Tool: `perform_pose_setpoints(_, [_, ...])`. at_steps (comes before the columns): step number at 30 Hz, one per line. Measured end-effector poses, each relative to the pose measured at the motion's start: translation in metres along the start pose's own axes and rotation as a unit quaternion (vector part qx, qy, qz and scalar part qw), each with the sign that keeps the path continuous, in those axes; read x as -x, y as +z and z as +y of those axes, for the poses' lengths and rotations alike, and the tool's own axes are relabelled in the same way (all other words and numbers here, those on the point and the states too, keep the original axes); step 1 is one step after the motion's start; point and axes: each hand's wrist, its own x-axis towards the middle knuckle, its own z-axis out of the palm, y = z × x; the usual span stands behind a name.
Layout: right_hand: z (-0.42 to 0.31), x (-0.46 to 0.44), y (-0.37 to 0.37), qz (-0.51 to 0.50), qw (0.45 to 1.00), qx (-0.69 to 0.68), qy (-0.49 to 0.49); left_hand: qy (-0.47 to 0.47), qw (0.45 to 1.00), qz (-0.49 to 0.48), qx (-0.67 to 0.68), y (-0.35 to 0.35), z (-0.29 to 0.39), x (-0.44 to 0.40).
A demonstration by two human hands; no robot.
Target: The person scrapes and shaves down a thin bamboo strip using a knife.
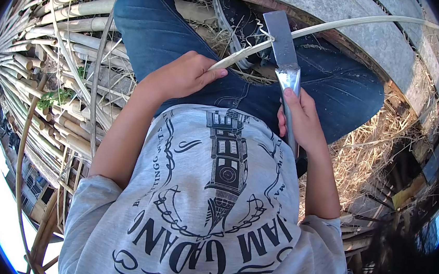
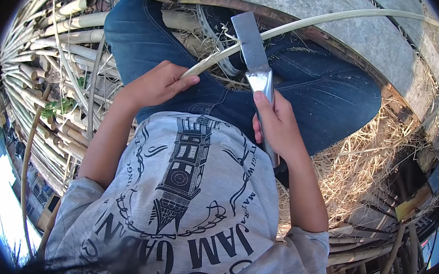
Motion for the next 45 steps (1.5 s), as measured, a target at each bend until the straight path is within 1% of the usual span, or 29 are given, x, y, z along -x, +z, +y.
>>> perform_pose_setpoints(1, [-0.004,-0.001,-0.006,0.003,1.0,0.0,-0.004,0.002,1.0,-0.008,-0.02,0.001,-0.002,-0.003])
perform_pose_setpoints(3, [-0.011,-0.003,-0.024,0.057,0.997,-0.055,0.007,0.013,1.0,-0.004,-0.017,-0.004,0.006,-0.009])
perform_pose_setpoints(4, [-0.003,-0.011,-0.023,0.133,0.981,-0.129,-0.061,0.016,1.0,0.002,-0.011,-0.005,0.009,-0.008])
perform_pose_setpoints(5, [0.002,-0.015,-0.009,0.196,0.962,-0.17,-0.089,0.015,1.0,0.011,-0.005,-0.004,0.01,-0.004])
perform_pose_setpoints(6, [-0.002,-0.009,-0.007,0.101,0.991,-0.075,-0.039,0.01,1.0,0.013,-0.005,0.0,0.006,-0.002])
perform_pose_setpoints(7, [-0.007,-0.002,-0.005,0.006,1.0,0.019,0.007,0.026,0.999,0.016,-0.029,0.004,-0.001,-0.004])
perform_pose_setpoints(8, [-0.006,0.002,0.0,-0.014,1.0,0.009,0.024,0.044,0.998,0.017,-0.052,0.003,-0.001,-0.006])
perform_pose_setpoints(9, [-0.007,0.001,-0.002,-0.01,1.0,0.007,0.021,0.048,0.997,0.015,-0.054,0.001,-0.001,-0.006])
perform_pose_setpoints(11, [-0.009,-0.001,-0.011,0.035,0.998,-0.047,0.011,0.026,0.999,0.02,-0.018,0.001,0.004,-0.005])
perform_pose_setpoints(13, [0.007,-0.011,-0.007,0.148,0.976,-0.142,-0.075,0.009,1.0,0.028,-0.009,0.001,0.012,-0.009])
perform_pose_setpoints(16, [-0.001,0.0,0.006,0.004,1.0,-0.01,0.002,0.006,0.996,0.01,-0.091,0.002,0.007,-0.011])
perform_pose_setpoints(17, [-0.002,0.0,0.004,0.009,1.0,-0.014,-0.001,0.009,0.995,0.007,-0.096,0.001,0.005,-0.01])
perform_pose_setpoints(19, [-0.005,-0.002,-0.007,0.024,0.998,-0.056,-0.001,0.042,0.997,0.03,-0.053,0.001,0.002,-0.012])
perform_pose_setpoints(21, [0.002,-0.008,-0.002,0.119,0.975,-0.176,-0.058,0.039,0.997,0.035,-0.051,-0.001,0.01,-0.016])
perform_pose_setpoints(23, [-0.003,-0.002,-0.001,0.016,0.999,-0.033,0.002,0.025,0.997,0.039,-0.057,-0.001,0.007,-0.012])
perform_pose_setpoints(25, [-0.004,0.004,0.007,-0.057,0.997,-0.006,0.047,0.046,0.995,0.045,-0.078,0.002,-0.001,-0.015])
perform_pose_setpoints(27, [-0.006,0.003,-0.001,-0.044,0.997,-0.018,0.059,0.048,0.996,0.048,-0.064,-0.001,0.008,-0.017])
perform_pose_setpoints(29, [-0.007,-0.001,-0.003,-0.026,0.998,-0.049,0.007,0.041,0.996,0.061,-0.041,-0.001,0.011,-0.018])
perform_pose_setpoints(30, [-0.002,-0.003,-0.004,-0.011,0.996,-0.092,0.002,0.052,0.996,0.06,-0.048,-0.002,0.011,-0.019])
perform_pose_setpoints(31, [-0.001,-0.005,-0.005,-0.015,0.996,-0.093,0.003,0.064,0.995,0.058,-0.058,-0.004,0.01,-0.018])
perform_pose_setpoints(33, [0.0,-0.006,-0.009,0.065,0.975,-0.207,-0.039,0.051,0.996,0.052,-0.059,-0.007,0.01,-0.017])
perform_pose_setpoints(35, [0.001,-0.007,-0.01,0.088,0.972,-0.213,-0.05,0.046,0.996,0.042,-0.059,-0.007,0.011,-0.019])
perform_pose_setpoints(37, [0.004,-0.006,-0.003,0.122,0.988,-0.078,-0.06,0.052,0.995,0.044,-0.071,-0.004,0.011,-0.022])
perform_pose_setpoints(38, [0.002,-0.001,-0.006,0.051,0.997,-0.044,-0.031,0.056,0.995,0.043,-0.071,-0.004,0.012,-0.022])
perform_pose_setpoints(39, [0.002,0.002,-0.004,0.017,1.0,-0.023,-0.014,0.039,0.996,0.038,-0.067,-0.004,0.014,-0.021])
perform_pose_setpoints(41, [-0.004,0.002,-0.007,0.048,0.998,-0.035,-0.016,0.018,0.997,0.035,-0.059,-0.003,0.015,-0.02])
perform_pose_setpoints(43, [0.005,-0.008,-0.012,0.121,0.985,-0.107,-0.057,0.036,0.998,0.047,-0.029,-0.003,0.015,-0.017])
perform_pose_setpoints(44, [0.007,-0.009,-0.004,0.137,0.979,-0.127,-0.077,0.032,0.998,0.051,-0.029,-0.001,0.013,-0.016])
perform_pose_setpoints(45, [0.004,-0.006,0.002,0.133,0.979,-0.13,-0.079,0.033,0.996,0.044,-0.07,0.001,0.011,-0.016])
